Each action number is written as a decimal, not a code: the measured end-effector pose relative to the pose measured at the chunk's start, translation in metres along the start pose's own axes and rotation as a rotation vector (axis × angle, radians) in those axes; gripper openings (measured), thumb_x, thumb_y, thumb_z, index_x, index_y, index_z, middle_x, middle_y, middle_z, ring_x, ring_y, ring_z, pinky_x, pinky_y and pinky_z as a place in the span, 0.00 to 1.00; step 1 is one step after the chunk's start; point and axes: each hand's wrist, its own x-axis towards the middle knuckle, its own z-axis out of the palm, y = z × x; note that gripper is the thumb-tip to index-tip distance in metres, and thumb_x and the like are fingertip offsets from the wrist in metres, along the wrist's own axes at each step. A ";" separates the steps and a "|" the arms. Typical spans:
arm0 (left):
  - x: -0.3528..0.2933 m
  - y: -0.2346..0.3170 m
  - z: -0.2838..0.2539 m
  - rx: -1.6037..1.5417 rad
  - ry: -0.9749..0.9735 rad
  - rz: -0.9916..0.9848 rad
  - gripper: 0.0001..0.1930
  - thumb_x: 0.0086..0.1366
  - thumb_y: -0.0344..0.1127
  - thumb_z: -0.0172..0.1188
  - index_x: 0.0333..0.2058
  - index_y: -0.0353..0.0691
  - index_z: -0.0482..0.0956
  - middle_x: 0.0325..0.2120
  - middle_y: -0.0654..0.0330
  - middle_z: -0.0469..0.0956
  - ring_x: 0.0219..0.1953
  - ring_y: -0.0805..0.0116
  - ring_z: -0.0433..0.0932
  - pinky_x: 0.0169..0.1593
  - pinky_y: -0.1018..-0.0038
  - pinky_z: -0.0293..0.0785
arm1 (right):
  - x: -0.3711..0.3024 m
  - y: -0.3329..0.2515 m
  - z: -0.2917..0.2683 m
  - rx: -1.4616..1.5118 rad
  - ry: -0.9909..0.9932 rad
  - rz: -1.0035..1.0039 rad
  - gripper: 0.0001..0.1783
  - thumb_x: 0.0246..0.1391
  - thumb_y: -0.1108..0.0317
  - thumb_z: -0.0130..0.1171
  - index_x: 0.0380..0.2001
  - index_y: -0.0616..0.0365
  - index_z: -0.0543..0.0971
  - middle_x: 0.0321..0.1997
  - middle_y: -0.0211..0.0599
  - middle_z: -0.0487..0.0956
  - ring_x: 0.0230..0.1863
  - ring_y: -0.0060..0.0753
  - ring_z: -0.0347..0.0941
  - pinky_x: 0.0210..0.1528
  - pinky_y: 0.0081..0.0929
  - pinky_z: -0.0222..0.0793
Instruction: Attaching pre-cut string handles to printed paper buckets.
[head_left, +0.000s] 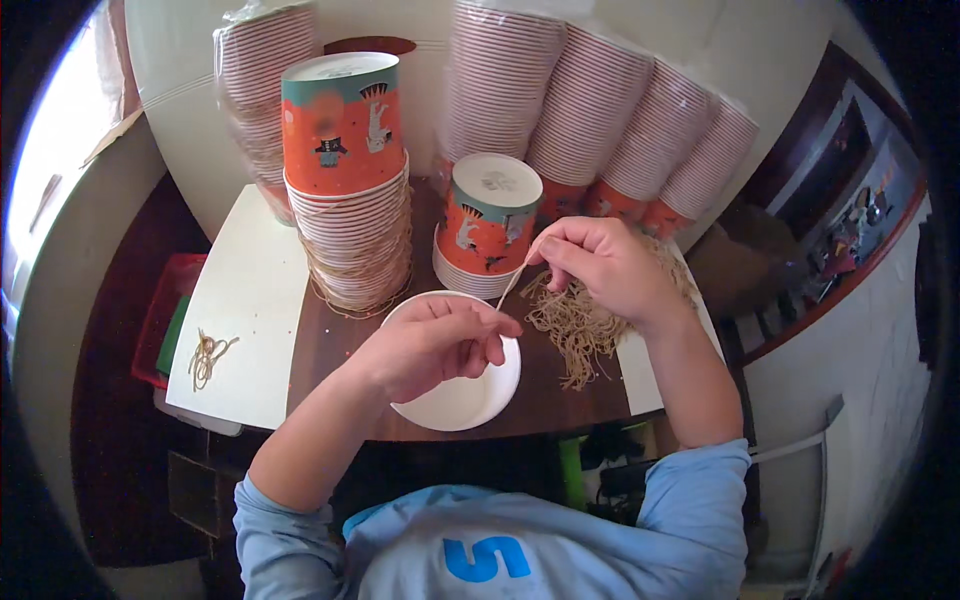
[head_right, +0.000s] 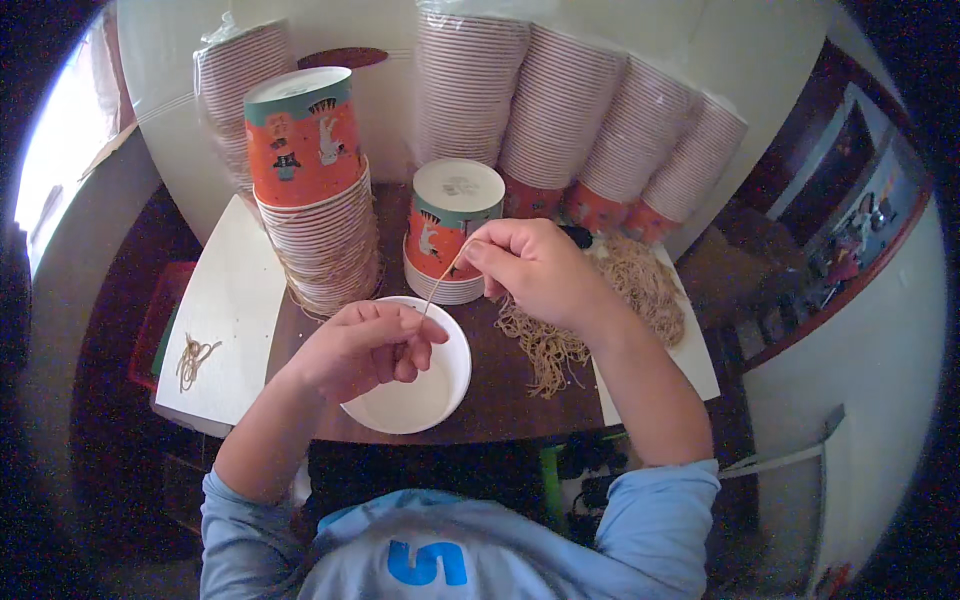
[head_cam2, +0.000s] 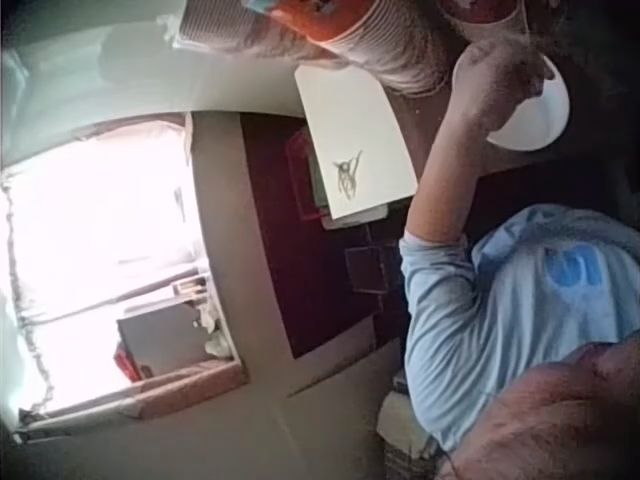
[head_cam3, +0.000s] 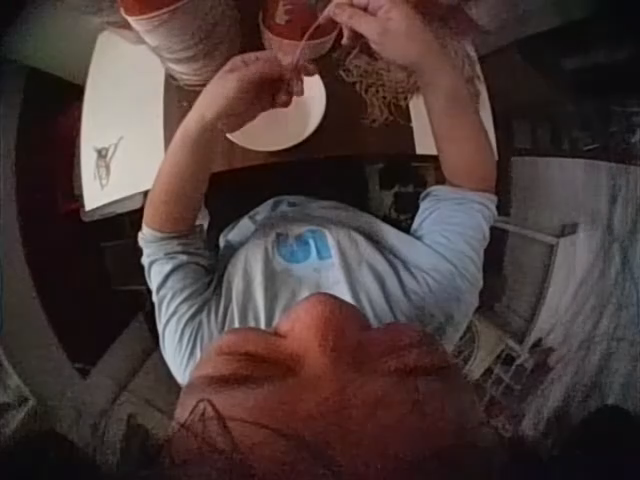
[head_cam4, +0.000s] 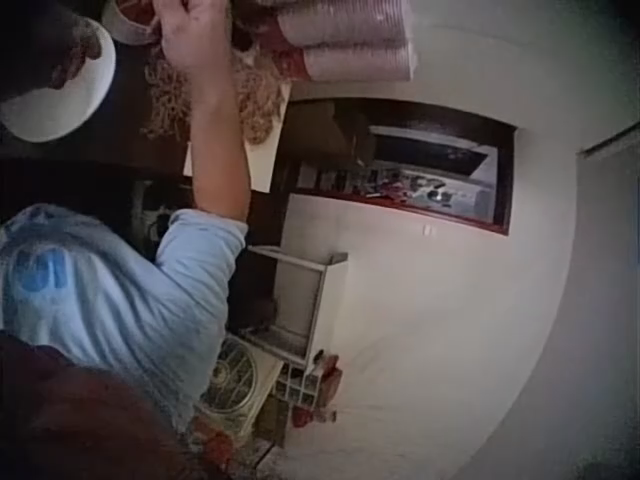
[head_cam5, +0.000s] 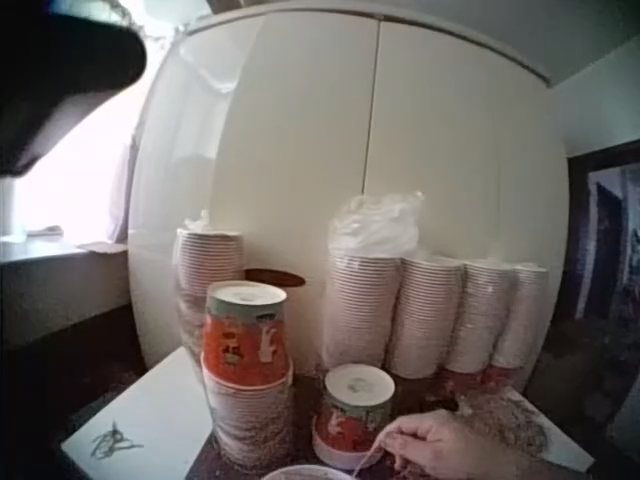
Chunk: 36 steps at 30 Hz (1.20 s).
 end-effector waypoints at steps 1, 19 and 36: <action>0.000 0.000 0.001 0.033 0.061 -0.021 0.10 0.65 0.32 0.51 0.39 0.32 0.77 0.29 0.60 0.78 0.27 0.77 0.73 0.35 0.81 0.71 | -0.001 0.002 0.000 -0.001 0.002 0.001 0.12 0.58 0.66 0.51 0.31 0.62 0.79 0.20 0.25 0.75 0.21 0.12 0.66 0.25 0.15 0.62; -0.055 0.068 0.009 0.353 0.138 0.538 0.10 0.59 0.32 0.52 0.28 0.30 0.78 0.26 0.55 0.78 0.25 0.75 0.73 0.29 0.81 0.69 | -0.054 0.139 -0.056 -1.323 -0.107 0.474 0.22 0.46 0.62 0.61 0.46 0.58 0.75 0.47 0.44 0.74 0.51 0.37 0.70 0.52 0.32 0.65; -0.038 0.000 0.023 0.579 0.023 -0.132 0.11 0.66 0.35 0.52 0.33 0.32 0.79 0.20 0.67 0.73 0.23 0.82 0.69 0.26 0.82 0.66 | -0.079 0.005 0.071 0.242 -0.180 -0.119 0.24 0.50 0.80 0.58 0.52 0.61 0.69 0.33 0.29 0.75 0.22 0.11 0.63 0.22 0.12 0.59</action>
